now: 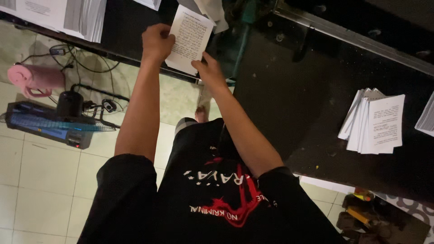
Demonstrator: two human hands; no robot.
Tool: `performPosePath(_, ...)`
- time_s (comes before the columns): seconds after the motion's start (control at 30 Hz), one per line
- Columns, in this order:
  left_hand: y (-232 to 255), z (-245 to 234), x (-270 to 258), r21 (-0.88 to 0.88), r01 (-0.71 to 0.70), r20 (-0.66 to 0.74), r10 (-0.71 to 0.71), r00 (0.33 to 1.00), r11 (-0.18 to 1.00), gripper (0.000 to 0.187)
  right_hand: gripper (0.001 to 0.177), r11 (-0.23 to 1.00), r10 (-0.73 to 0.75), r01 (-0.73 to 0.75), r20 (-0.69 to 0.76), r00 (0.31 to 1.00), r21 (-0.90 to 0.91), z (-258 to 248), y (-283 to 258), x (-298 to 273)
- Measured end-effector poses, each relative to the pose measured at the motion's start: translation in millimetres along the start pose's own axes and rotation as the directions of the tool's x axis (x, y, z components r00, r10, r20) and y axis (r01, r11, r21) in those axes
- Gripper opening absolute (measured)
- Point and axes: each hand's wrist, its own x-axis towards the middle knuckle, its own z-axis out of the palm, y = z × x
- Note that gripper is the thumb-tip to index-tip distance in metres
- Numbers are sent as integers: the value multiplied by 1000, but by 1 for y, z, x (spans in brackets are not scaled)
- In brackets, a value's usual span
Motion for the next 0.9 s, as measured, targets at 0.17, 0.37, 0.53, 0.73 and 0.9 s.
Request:
performPosePath(0.17, 8, -7, -3, -96, 137, 4, -137, 991, 986, 20, 36, 994, -101, 102, 29, 994, -36, -2, 2, 1)
performPosePath(0.37, 9, -6, -3, -4, 99, -122, -99, 988, 995, 13, 40, 990, -130, 127, -42, 991, -68, 2, 14, 9)
performPosePath(0.53, 18, -20, -16, -43, 152, -38, -153, 987, 987, 10, 63, 989, -150, 148, -139, 979, -26, -7, 24, 12)
performPosePath(0.73, 95, -78, -67, -369, 240, 54, -238, 970, 898, 28, 57, 909, -402, 412, -119, 908, 65, -49, 21, -39)
performPosePath(0.9, 202, -79, -112, -617, 131, 73, -109, 991, 776, 48, 70, 852, -506, 519, -148, 850, 64, -99, 35, -77)
